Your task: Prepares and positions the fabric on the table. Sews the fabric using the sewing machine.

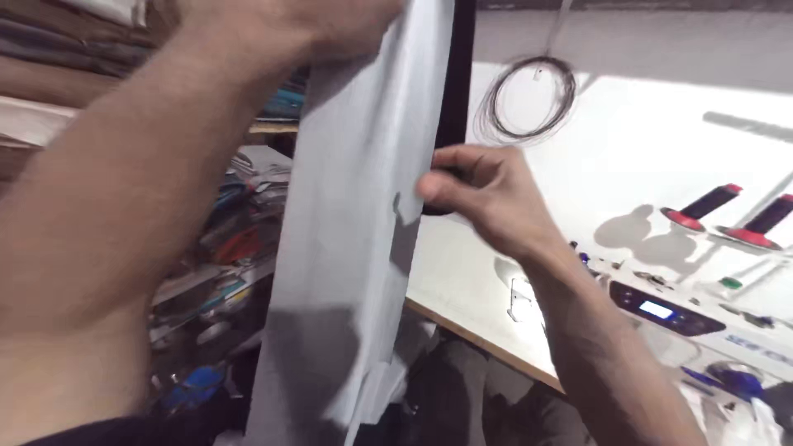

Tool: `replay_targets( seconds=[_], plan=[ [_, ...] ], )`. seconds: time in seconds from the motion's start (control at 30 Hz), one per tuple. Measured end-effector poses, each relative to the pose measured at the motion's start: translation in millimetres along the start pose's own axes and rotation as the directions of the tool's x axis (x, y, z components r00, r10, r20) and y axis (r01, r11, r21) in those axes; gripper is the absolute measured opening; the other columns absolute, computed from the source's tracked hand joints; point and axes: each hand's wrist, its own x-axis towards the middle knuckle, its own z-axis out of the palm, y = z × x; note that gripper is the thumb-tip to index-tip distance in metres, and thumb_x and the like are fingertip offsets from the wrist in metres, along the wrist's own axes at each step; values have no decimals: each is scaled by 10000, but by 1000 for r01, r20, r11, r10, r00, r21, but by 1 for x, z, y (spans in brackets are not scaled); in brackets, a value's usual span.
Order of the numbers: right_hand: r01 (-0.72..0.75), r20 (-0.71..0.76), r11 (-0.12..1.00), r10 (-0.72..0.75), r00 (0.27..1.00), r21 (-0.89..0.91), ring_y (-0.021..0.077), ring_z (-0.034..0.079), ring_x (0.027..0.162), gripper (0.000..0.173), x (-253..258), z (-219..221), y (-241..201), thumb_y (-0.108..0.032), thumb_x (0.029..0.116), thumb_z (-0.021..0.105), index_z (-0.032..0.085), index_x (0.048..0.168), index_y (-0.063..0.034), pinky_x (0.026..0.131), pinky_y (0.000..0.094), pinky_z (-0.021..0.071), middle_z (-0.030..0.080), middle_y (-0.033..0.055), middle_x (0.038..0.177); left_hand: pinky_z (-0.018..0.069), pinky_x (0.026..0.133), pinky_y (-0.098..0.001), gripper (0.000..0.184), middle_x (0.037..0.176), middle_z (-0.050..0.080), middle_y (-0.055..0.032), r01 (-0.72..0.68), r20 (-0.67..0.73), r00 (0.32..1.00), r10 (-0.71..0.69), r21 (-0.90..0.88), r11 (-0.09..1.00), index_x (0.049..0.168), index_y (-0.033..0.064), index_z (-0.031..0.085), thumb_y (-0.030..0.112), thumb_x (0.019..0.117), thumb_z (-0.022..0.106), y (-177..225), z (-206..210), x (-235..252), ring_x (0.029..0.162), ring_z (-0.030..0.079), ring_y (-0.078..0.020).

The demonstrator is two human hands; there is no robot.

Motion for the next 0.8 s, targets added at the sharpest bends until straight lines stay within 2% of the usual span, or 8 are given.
replay_targets(
  seconds=[0.07,0.13,0.23,0.3,0.4,0.53,0.67,0.8],
  plan=[
    [-76,-24,994,75,997,-72,74,688,664,211,-3,13,3,-273,866,826,755,931,-85,600,285,599,725,-6,763,416,529,-370,284,640,528,-13,277,-67,960,-272,73,958,727,99,596,224,979,555,59,-9,-10,558,504,-115],
    [-114,-88,992,119,989,54,91,671,622,184,-4,20,10,-157,914,777,701,789,-46,613,286,602,686,23,683,397,539,-422,286,636,529,-20,230,-145,966,-215,100,968,703,114,586,247,954,559,57,-7,-8,580,525,-156],
    [-175,-151,898,254,955,404,117,652,643,157,-8,14,9,-46,965,651,685,817,-5,647,303,590,664,56,703,412,606,-446,303,689,539,-20,275,-210,944,-254,79,958,751,109,618,289,990,574,41,-8,-12,653,536,-169],
    [-161,-218,882,280,935,443,107,619,620,135,-12,10,8,-54,980,636,699,870,-7,603,278,559,649,54,704,433,643,-423,332,719,538,-2,362,-223,911,-345,36,932,791,115,629,350,1019,573,29,-8,-21,689,539,-135],
    [-57,-370,996,81,926,74,59,591,586,147,-18,13,13,-125,991,654,711,875,-54,522,218,492,658,4,728,475,712,-300,272,784,593,56,379,-265,883,-387,-83,922,910,130,698,349,1029,592,11,-5,-39,739,564,-19],
    [106,-368,895,-283,886,-433,12,630,761,177,-26,25,19,-165,998,644,749,928,-40,646,163,525,698,59,1010,504,684,-136,174,806,663,95,172,-415,867,-276,-271,947,941,93,708,206,1018,600,-9,6,-77,711,596,75],
    [195,-298,799,-421,857,-569,74,629,814,182,-34,39,22,-136,987,652,757,909,-10,697,181,511,685,136,1023,539,660,-144,112,805,684,97,74,-508,810,-293,-407,911,958,50,693,105,1004,607,-14,20,-123,696,628,61],
    [254,-165,836,-374,912,-487,59,682,808,193,-46,40,30,-136,1000,640,763,936,-1,700,177,540,746,111,943,566,683,-172,85,828,711,76,52,-528,772,-355,-504,862,958,35,702,53,986,624,-19,37,-162,726,661,27]
  ],
)
